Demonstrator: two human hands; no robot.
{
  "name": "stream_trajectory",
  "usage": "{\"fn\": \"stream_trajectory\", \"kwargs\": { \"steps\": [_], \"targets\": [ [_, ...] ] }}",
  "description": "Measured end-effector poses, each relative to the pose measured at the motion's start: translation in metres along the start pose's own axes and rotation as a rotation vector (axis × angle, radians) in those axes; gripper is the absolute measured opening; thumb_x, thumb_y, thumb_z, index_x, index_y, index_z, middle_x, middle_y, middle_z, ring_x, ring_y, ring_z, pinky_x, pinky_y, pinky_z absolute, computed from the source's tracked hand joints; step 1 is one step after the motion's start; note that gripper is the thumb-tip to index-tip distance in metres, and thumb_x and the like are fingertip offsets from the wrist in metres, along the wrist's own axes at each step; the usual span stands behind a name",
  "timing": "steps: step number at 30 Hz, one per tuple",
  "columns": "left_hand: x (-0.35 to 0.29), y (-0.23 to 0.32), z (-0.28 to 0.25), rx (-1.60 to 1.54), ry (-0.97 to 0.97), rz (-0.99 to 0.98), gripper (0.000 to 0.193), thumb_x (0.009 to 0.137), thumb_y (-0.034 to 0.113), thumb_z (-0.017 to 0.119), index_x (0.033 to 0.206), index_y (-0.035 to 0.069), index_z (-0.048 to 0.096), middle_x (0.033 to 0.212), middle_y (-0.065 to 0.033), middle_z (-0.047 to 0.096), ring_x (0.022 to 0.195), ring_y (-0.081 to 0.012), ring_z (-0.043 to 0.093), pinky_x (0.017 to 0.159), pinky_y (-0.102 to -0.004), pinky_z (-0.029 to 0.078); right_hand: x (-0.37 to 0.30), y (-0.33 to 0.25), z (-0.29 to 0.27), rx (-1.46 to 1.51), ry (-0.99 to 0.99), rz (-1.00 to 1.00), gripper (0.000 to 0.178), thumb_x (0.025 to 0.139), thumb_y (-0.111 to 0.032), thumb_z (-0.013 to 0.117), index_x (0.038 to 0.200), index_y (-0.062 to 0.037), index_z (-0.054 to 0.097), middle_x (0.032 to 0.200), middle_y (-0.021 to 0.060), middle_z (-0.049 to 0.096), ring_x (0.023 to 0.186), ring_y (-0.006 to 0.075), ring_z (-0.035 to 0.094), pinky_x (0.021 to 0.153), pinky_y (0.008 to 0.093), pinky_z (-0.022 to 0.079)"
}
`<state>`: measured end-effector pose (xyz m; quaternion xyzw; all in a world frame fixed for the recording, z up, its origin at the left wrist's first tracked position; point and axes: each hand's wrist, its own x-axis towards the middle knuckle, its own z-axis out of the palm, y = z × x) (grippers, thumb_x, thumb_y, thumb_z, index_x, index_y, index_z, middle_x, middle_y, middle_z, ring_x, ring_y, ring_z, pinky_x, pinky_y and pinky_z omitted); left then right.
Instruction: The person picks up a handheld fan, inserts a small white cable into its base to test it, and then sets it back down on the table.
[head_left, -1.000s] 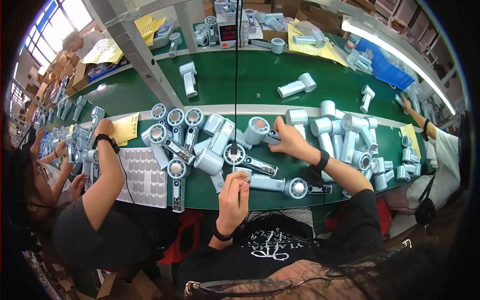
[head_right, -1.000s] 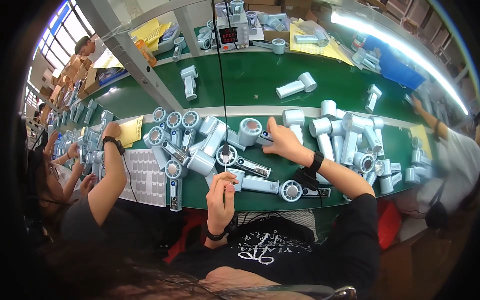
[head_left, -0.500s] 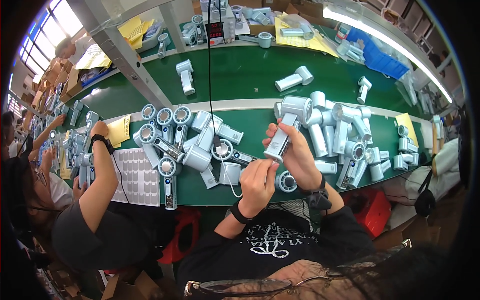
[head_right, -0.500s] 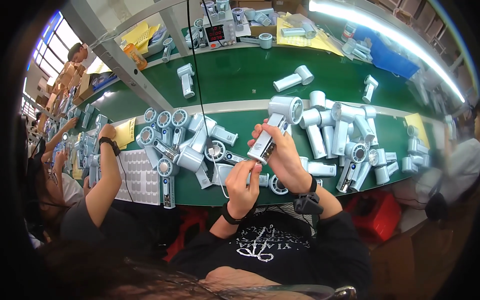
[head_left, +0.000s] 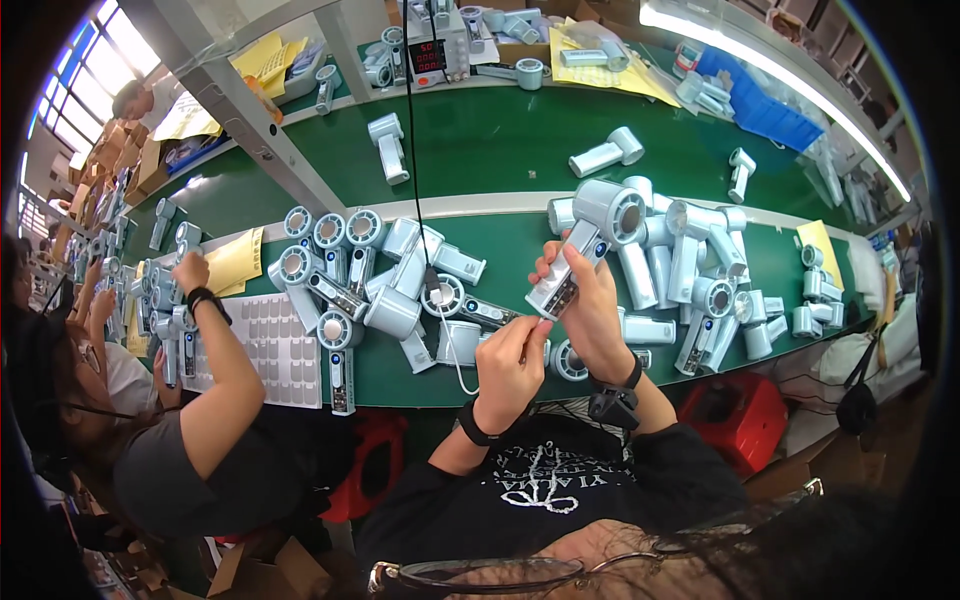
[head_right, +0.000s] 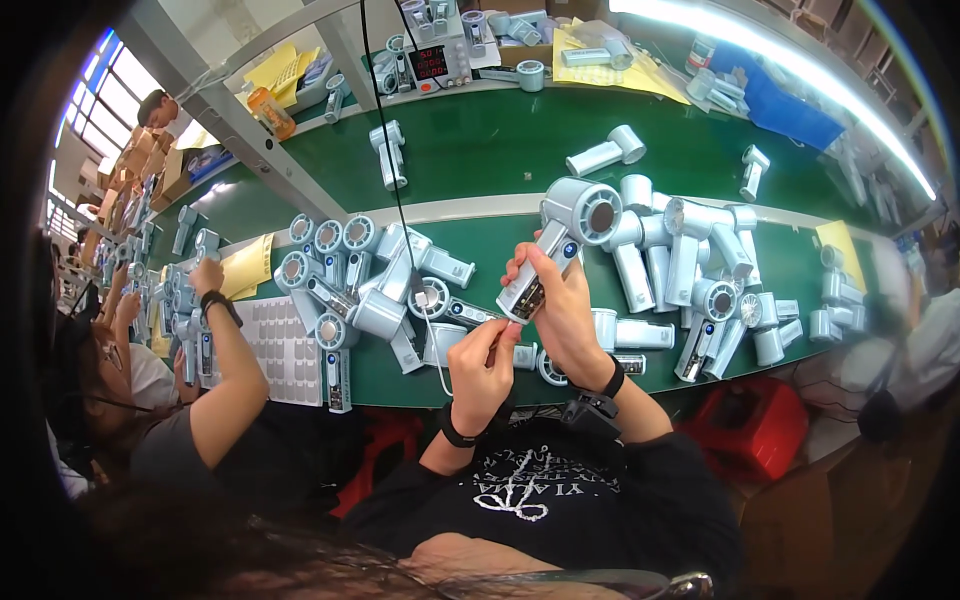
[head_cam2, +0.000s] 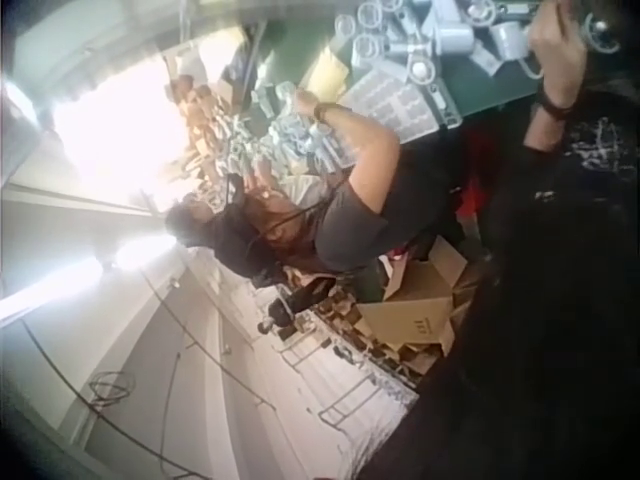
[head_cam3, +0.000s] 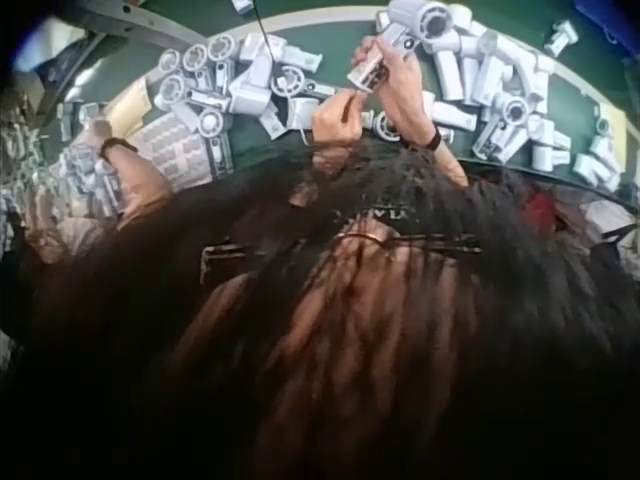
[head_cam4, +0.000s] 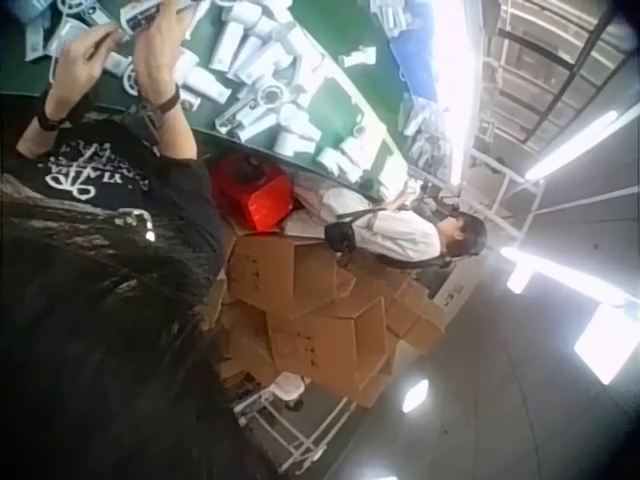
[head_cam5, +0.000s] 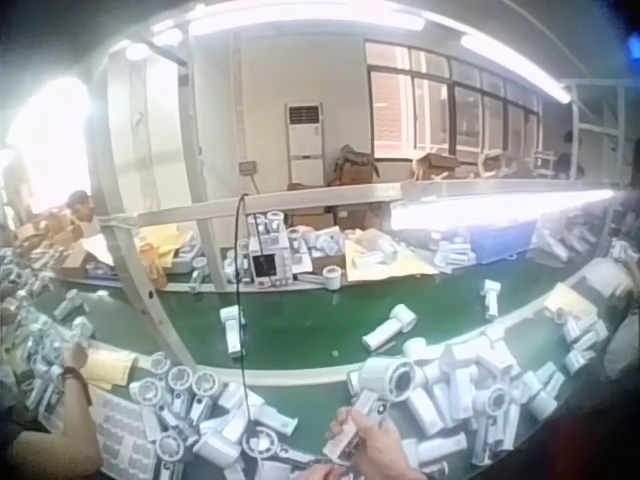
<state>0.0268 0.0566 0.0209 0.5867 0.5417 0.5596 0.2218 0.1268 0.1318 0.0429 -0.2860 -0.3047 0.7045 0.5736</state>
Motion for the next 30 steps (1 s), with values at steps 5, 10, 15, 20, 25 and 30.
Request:
{"fn": "stream_trajectory", "kwargs": {
  "steps": [5,10,15,20,25,30],
  "targets": [
    [0.004,-0.003,-0.016,-0.123,-0.092,-0.086,0.012,0.088,0.006,0.061,0.081,-0.004,0.061,0.062,-0.0071,0.058,0.049,-0.0114,0.047,0.047,-0.026,0.035,-0.004,0.006,-0.013,0.196,-0.212,0.05,0.053,0.083,-0.01,0.053,0.131,-0.0051,0.03,0.106,0.0103,0.047,0.095,0.0207,0.052,0.089,0.0394,0.045],
    [0.001,-0.007,-0.014,-0.13,-0.073,-0.094,0.009,0.088,0.004,0.061,0.084,-0.004,0.06,0.065,-0.0104,0.06,0.049,-0.0133,0.05,0.047,-0.0274,0.037,-0.005,0.009,-0.012,0.063,-0.271,-0.048,0.068,0.08,-0.008,0.049,0.14,-0.0059,0.019,0.114,0.0118,0.042,0.101,0.0212,0.049,0.091,0.0391,0.043],
    [0.002,-0.003,-0.017,-0.099,-0.097,-0.101,0.01,0.088,0.004,0.061,0.083,-0.004,0.06,0.064,-0.0101,0.06,0.05,-0.0148,0.051,0.047,-0.027,0.038,-0.005,0.009,-0.008,-0.026,-0.283,-0.124,0.071,0.08,-0.009,0.05,0.142,-0.0058,0.015,0.115,0.0112,0.041,0.101,0.0203,0.049,0.091,0.0375,0.043],
    [0.007,-0.002,-0.02,-0.132,-0.124,-0.096,0.011,0.087,0.004,0.061,0.082,-0.004,0.059,0.063,-0.01,0.059,0.049,-0.017,0.052,0.047,-0.0274,0.038,-0.002,0.016,-0.011,-0.084,-0.352,-0.152,0.072,0.08,-0.003,0.05,0.142,-0.0057,0.013,0.115,0.0105,0.04,0.101,0.0192,0.048,0.09,0.0365,0.043],
    [0.009,-0.006,-0.026,-0.14,-0.121,-0.128,0.011,0.087,0.005,0.062,0.081,-0.004,0.059,0.062,-0.0095,0.058,0.05,-0.0172,0.053,0.047,-0.0283,0.038,-0.001,0.023,-0.004,-0.345,-0.305,-0.216,0.071,0.082,-0.006,0.053,0.141,-0.0049,0.014,0.117,0.0092,0.039,0.101,0.0185,0.048,0.09,0.0364,0.042],
    [0.005,-0.03,-0.041,-0.164,-0.209,-0.271,0.012,0.088,0.006,0.061,0.081,-0.003,0.061,0.081,-0.0135,0.064,0.065,-0.0178,0.062,0.059,-0.0269,0.045,0.006,0.014,0.009,-0.44,-0.506,-0.17,0.07,0.086,-0.012,0.058,0.142,-0.0049,0.015,0.124,0.0112,0.039,0.109,0.0213,0.047,0.094,0.0376,0.041]
  ]
}}
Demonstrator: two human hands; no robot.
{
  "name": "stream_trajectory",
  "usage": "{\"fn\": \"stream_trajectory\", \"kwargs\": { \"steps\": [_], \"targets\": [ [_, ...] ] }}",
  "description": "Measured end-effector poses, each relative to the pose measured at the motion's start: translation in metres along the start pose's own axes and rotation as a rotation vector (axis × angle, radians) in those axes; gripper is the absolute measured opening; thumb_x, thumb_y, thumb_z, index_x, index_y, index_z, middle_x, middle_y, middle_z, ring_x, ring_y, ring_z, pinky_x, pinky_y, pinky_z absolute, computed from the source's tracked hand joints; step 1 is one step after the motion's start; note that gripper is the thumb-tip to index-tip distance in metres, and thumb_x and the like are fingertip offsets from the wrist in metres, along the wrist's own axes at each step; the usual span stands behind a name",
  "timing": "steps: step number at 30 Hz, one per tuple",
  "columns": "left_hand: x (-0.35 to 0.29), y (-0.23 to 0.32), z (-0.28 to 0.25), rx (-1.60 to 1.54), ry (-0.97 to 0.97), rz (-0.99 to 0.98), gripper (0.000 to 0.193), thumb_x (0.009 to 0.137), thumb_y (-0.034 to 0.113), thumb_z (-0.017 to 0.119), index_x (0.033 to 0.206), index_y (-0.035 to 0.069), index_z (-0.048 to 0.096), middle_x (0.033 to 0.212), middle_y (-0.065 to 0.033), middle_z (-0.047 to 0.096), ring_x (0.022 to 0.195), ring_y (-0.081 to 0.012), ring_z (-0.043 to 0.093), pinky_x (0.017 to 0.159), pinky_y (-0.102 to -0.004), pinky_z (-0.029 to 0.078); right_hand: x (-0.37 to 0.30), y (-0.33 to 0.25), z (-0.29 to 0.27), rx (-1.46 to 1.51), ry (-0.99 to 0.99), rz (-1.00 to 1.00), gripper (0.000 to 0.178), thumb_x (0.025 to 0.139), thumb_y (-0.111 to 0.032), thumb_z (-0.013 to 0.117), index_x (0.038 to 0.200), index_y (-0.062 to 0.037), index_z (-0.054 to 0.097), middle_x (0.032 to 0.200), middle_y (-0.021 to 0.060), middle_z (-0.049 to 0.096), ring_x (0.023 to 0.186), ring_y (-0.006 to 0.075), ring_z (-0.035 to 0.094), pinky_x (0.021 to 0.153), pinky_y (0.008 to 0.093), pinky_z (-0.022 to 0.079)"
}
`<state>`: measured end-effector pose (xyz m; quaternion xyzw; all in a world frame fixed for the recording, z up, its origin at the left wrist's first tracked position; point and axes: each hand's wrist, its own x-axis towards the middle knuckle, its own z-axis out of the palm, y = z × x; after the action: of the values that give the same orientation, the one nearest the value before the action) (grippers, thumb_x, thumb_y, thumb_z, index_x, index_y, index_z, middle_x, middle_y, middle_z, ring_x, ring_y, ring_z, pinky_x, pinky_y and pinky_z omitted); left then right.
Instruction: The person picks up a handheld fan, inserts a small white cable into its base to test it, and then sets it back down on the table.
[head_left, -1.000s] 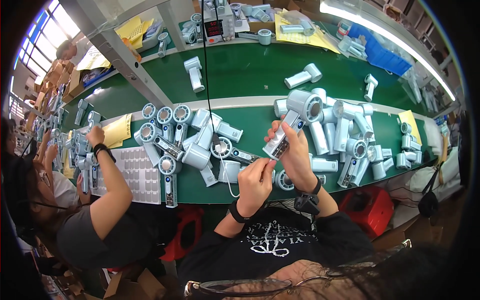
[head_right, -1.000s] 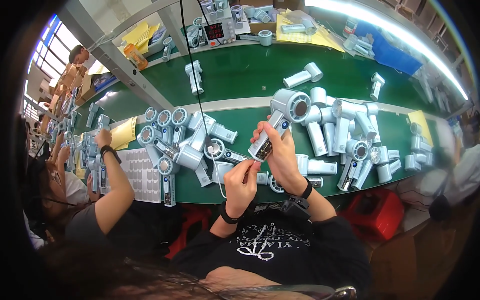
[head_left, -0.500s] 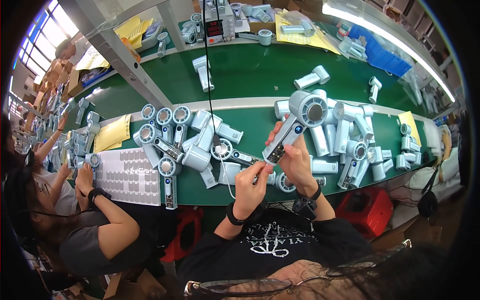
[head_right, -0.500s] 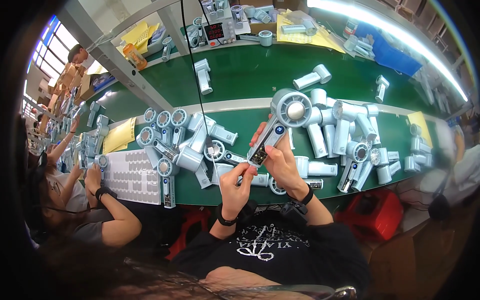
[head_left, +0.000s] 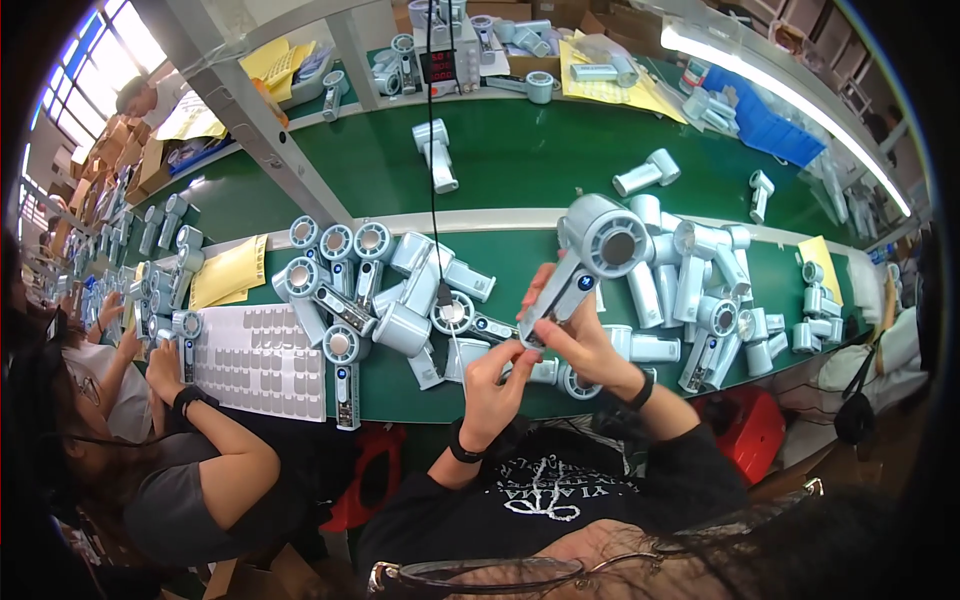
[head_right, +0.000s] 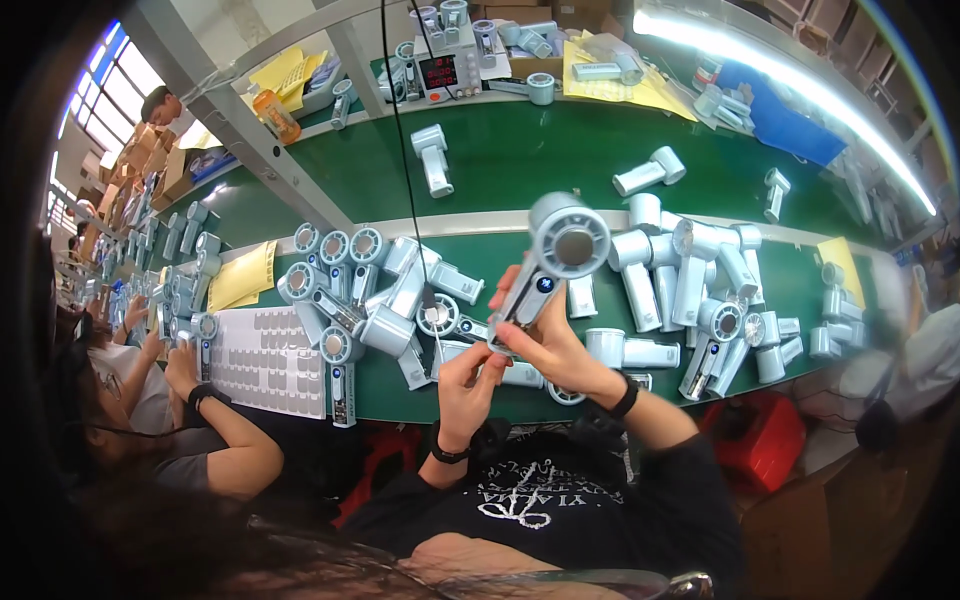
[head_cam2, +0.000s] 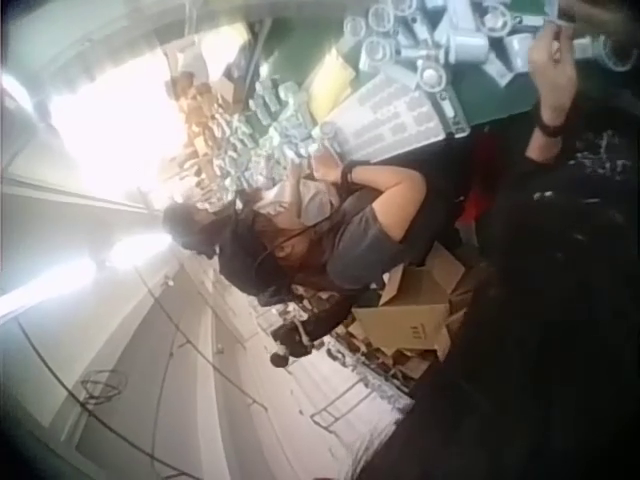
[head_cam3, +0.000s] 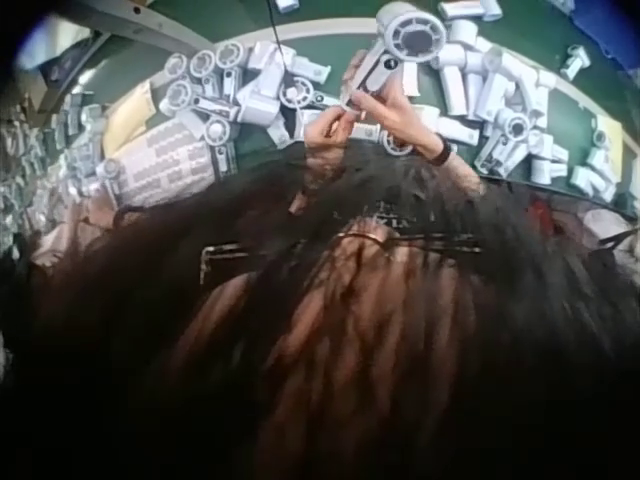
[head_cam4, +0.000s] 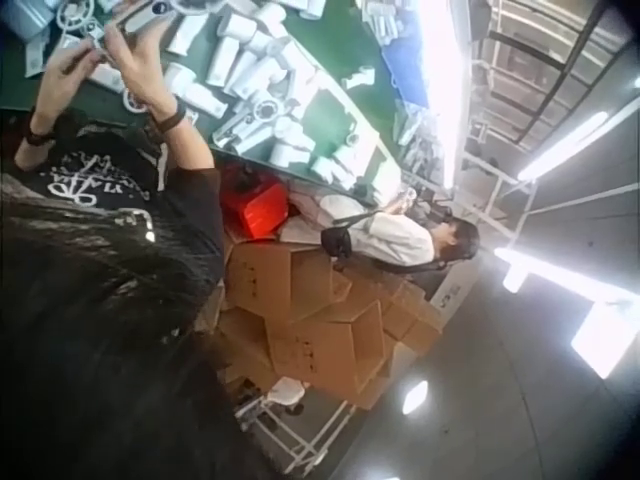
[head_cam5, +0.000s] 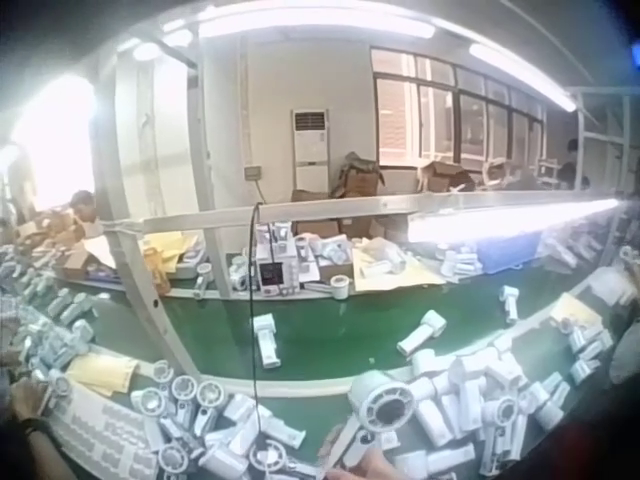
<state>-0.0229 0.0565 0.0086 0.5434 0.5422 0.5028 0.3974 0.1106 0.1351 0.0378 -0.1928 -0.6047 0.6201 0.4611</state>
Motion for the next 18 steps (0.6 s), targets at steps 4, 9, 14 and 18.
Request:
{"fn": "stream_trajectory", "kwargs": {
  "steps": [4,9,14,18],
  "targets": [
    [0.002,0.003,-0.032,-0.095,0.343,0.319,0.014,0.09,0.007,0.059,0.081,-0.004,0.061,0.113,-0.0194,0.06,0.084,-0.0224,0.064,0.077,-0.0286,0.047,0.067,-0.021,-0.031,-0.604,-0.618,-0.137,0.068,0.088,-0.02,0.063,0.141,-0.0032,0.023,0.125,0.0153,0.042,0.116,0.0251,0.047,0.097,0.039,0.04],
    [-0.006,-0.008,-0.052,-0.431,0.386,0.226,0.021,0.094,0.009,0.052,0.079,-0.006,0.057,0.124,-0.0229,0.052,0.101,-0.0265,0.06,0.086,-0.0335,0.046,0.2,0.044,-0.07,-1.121,-0.721,0.166,0.055,0.09,-0.035,0.059,0.139,-0.0239,0.036,0.108,0.0217,0.054,0.101,0.037,0.055,0.09,0.0433,0.043],
    [-0.02,-0.015,-0.065,-0.467,0.418,0.116,0.018,0.091,0.007,0.057,0.081,-0.007,0.062,0.131,-0.0242,0.048,0.093,-0.0198,0.061,0.084,-0.029,0.045,0.236,0.113,-0.056,-1.474,-0.425,-0.014,0.038,0.091,-0.037,0.056,0.124,-0.0222,0.049,0.093,0.0219,0.058,0.092,0.039,0.057,0.079,0.0438,0.046],
    [-0.031,-0.014,-0.078,-0.442,0.397,0.113,0.018,0.09,0.007,0.058,0.081,-0.008,0.062,0.13,-0.025,0.05,0.091,-0.0168,0.06,0.08,-0.0276,0.045,0.231,0.115,-0.057,-1.319,-0.48,-0.063,0.031,0.089,-0.035,0.057,0.114,-0.0159,0.054,0.085,0.0216,0.06,0.085,0.0392,0.059,0.074,0.0454,0.047]
  ]
}}
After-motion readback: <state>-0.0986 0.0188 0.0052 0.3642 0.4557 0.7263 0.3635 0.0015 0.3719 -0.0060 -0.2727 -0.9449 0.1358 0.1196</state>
